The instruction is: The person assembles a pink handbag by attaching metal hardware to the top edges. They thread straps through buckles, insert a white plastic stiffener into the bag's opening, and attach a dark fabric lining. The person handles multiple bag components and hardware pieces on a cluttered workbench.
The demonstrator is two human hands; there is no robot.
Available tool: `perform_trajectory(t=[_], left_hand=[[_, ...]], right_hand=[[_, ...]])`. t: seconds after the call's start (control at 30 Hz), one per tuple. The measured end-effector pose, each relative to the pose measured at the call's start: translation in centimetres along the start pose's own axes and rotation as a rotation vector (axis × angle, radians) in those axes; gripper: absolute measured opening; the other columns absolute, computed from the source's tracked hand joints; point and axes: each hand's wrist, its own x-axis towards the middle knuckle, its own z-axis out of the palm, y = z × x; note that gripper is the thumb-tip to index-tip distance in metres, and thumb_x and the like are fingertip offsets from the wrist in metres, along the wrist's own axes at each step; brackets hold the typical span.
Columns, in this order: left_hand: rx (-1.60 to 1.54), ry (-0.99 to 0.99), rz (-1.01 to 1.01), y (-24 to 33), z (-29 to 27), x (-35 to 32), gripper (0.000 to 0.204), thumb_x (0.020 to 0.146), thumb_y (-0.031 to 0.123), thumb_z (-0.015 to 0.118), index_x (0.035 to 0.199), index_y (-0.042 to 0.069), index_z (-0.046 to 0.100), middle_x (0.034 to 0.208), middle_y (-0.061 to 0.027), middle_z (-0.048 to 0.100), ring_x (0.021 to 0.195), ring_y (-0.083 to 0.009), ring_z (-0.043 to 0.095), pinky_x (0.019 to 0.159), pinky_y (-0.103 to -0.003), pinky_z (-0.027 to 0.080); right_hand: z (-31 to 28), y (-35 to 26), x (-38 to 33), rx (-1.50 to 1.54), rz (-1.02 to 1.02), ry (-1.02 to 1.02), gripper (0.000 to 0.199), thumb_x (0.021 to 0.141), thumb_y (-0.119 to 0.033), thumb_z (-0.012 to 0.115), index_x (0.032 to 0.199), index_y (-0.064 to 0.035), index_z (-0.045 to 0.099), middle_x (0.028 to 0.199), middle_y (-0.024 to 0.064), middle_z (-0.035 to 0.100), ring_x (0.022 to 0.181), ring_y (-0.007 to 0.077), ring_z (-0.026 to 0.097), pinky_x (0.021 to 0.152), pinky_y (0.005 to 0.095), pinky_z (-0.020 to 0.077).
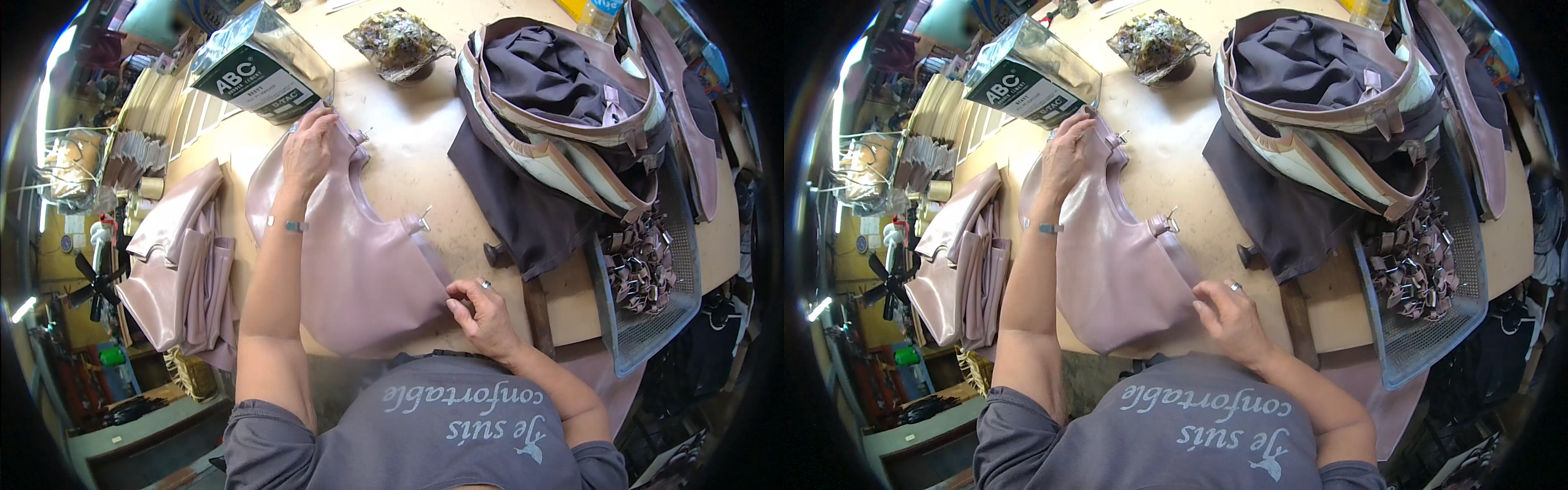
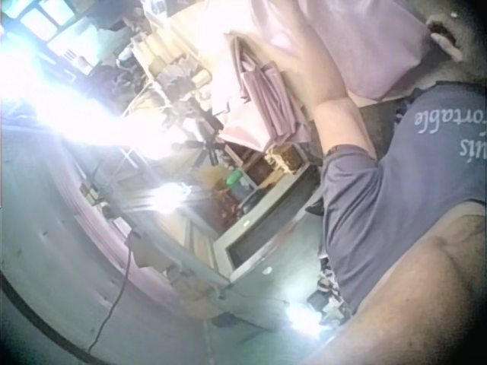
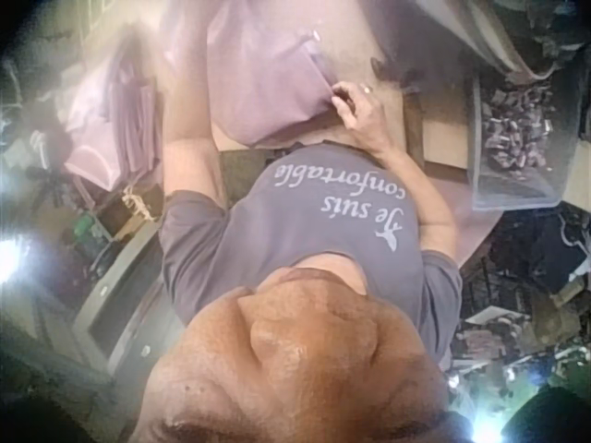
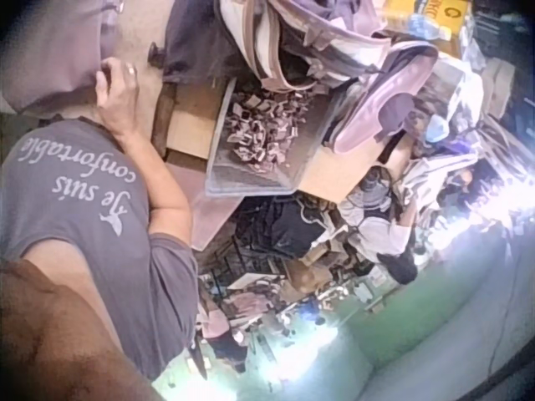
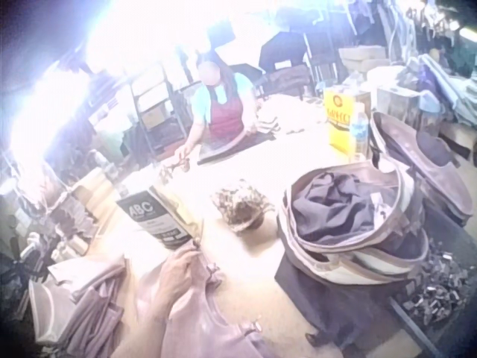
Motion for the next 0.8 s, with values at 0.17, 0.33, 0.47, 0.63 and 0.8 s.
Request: perform_trajectory(t=[0.17,0.33,0.47,0.63,0.8], left_hand=[[0.157,-0.17,0.208,-1.4,-0.5,1.7,0.017,0.081,0.008,0.053,0.097,0.007,0.062,0.11,-0.0075,0.058,0.092,-0.0284,0.058,0.079,-0.035,0.047],[0.143,-0.183,0.259,-1.8,-1.1,1.0,0.017,0.081,0.006,0.054,0.095,0.008,0.062,0.108,-0.0069,0.059,0.092,-0.0281,0.058,0.078,-0.035,0.048],[0.137,-0.161,0.289,-1.0,-0.4,0.9,0.02,0.079,0.008,0.05,0.096,0.01,0.061,0.11,-0.0069,0.057,0.088,-0.0301,0.057,0.076,-0.038,0.046],[-0.111,-0.035,0.081,0.2,0.6,0.4,0.028,0.074,0.003,0.052,0.101,0.004,0.061,0.121,-0.0142,0.052,0.108,-0.0316,0.052,0.089,-0.038,0.042],[-0.42,0.006,0.025,8.9,-0.5,-1.1,0.026,0.073,-0.001,0.058,0.099,0.003,0.06,0.118,-0.0119,0.053,0.109,-0.0311,0.05,0.091,-0.037,0.041]], right_hand=[[-0.2,0.0,0.2,-0.034,-0.011,-0.016,0.017,0.076,-0.003,0.059,0.093,-0.0003,0.055,0.084,0.0153,0.06,0.081,0.0322,0.057,0.07,0.0385,0.0451],[0.1,0.1,0.4,-0.035,-0.015,-0.017,0.017,0.077,-0.006,0.058,0.093,-0.0012,0.054,0.083,0.0152,0.06,0.078,0.0332,0.057,0.068,0.0397,0.0452],[0.3,0.7,0.2,-0.069,-0.018,-0.034,0.017,0.08,-0.011,0.056,0.096,-0.004,0.053,0.083,0.0134,0.059,0.075,0.0328,0.058,0.066,0.0398,0.046],[-1.1,0.8,0.5,-0.14,-0.079,-0.181,0.018,0.082,-0.014,0.053,0.098,-0.0045,0.054,0.093,0.014,0.058,0.088,0.0316,0.056,0.076,0.0403,0.0439],[-4.7,-0.4,0.7,-0.178,-0.17,-0.146,0.013,0.082,-0.012,0.053,0.091,-0.0034,0.055,0.082,0.0128,0.06,0.08,0.0315,0.058,0.07,0.0399,0.0445]])
